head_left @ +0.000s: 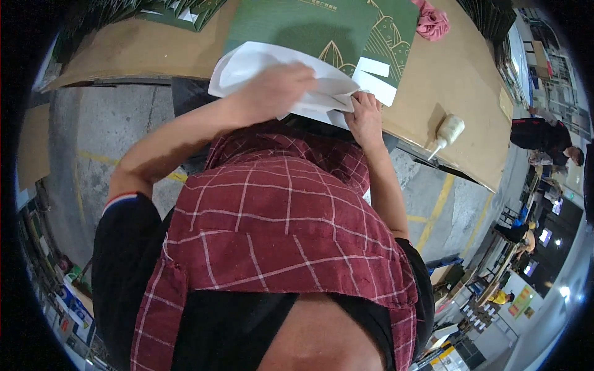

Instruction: Gluing white inserts into green paper bags and stacking them.

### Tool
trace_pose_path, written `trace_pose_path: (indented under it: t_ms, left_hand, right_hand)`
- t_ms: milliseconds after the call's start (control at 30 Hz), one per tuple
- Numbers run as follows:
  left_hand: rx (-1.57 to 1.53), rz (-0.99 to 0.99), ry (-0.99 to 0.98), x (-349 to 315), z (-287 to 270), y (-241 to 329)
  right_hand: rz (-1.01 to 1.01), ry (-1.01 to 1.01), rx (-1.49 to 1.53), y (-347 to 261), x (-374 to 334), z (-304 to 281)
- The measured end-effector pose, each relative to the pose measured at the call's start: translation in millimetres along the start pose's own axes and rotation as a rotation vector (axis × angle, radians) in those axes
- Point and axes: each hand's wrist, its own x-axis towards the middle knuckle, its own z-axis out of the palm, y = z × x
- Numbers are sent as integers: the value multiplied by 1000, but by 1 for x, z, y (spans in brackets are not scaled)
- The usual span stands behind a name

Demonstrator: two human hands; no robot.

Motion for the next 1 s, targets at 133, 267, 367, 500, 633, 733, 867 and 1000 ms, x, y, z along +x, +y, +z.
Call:
trace_pose_path:
  t_ms: [133, 267, 367, 500, 633, 733, 867, 1000]
  left_hand:
    - [-402, -111, -208, 45, 42, -3]
    - [-436, -78, -264, 57, 62, -14]
    - [-406, -30, -213, 60, 70, -17]
    - [-275, 20, -212, 65, 73, -16]
    - [-178, -23, -299, 71, 74, -9]
    - [-138, 10, -343, 75, 80, -3]
    - [-162, 42, -293, 73, 91, -1]
    - [-137, 103, -309, 62, 86, -2]
  right_hand:
    - [31, -96, 247, 7, 0, -11]
    - [534, 112, 916, 3, 7, -10]
    - [541, 95, 480, -2, 14, -1]
    - [541, 54, 600, 4, 23, -9]
    - [555, 497, 1542, -9, 27, -23]
    - [432, 319, 1088, -30, 27, -22]
    - [576, 361, 1214, -35, 26, -16]
    - [585, 392, 1419, -21, 26, -12]
